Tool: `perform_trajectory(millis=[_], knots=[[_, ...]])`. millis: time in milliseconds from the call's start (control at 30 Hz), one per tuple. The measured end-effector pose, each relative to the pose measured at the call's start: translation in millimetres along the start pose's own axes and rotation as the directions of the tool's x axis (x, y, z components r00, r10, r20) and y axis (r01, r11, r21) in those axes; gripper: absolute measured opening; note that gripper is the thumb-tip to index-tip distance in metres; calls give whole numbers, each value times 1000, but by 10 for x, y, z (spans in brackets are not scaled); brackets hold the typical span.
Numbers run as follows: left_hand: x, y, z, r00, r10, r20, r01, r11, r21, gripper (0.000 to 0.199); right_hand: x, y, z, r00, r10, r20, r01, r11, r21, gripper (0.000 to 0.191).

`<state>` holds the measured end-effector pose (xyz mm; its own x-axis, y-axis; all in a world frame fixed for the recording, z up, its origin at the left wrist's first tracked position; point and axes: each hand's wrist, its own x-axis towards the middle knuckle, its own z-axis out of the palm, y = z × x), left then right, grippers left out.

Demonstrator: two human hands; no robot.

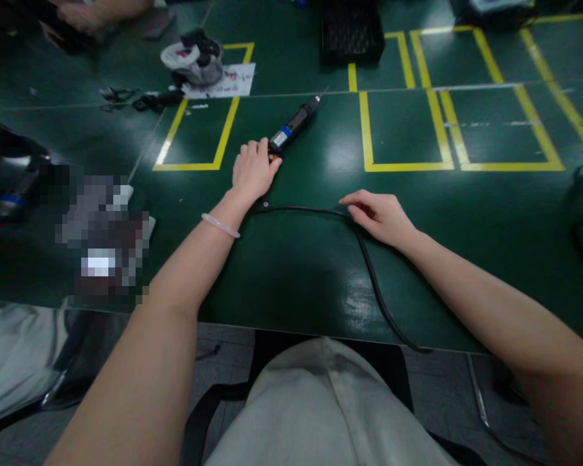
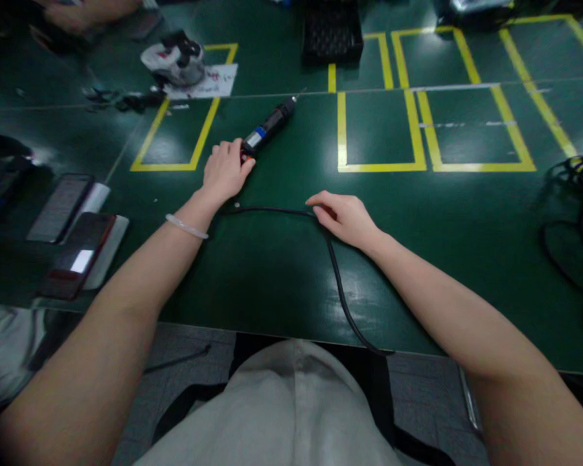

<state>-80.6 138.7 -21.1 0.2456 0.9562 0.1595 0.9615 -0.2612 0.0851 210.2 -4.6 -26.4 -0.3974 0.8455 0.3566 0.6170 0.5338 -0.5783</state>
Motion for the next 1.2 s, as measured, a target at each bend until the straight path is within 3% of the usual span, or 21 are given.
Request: perform_trajectory(millis=[200, 367, 633, 767, 933, 1200], knots=[[392, -356, 55, 989, -144, -22, 144, 990, -5, 54, 2, -2, 9, 1000, 10, -5, -10, 1000, 1, 25], [537, -434, 21, 968, -250, 37, 247, 966, 79, 50, 2, 0, 7, 1000, 13, 5, -13, 1000, 11, 25], [449, -330, -92, 976, -209, 52, 202, 972, 124, 70, 7, 14, 41, 1000, 9, 10, -9, 1000, 12, 26], [518, -423, 3, 965, -260, -13, 260, 961, 95, 55, 16, 8, 32, 1000, 13, 11, -13, 1000, 11, 27], [591, -516, 108, 953, -288, -93, 290, 957, 12, 54, 21, 28, 44, 999, 31, 29, -32, 999, 30, 27], [238, -216, 53, 969, -226, -102, 227, 974, -6, 45, 43, 49, 54, 997, 65, 36, -68, 995, 78, 23]])
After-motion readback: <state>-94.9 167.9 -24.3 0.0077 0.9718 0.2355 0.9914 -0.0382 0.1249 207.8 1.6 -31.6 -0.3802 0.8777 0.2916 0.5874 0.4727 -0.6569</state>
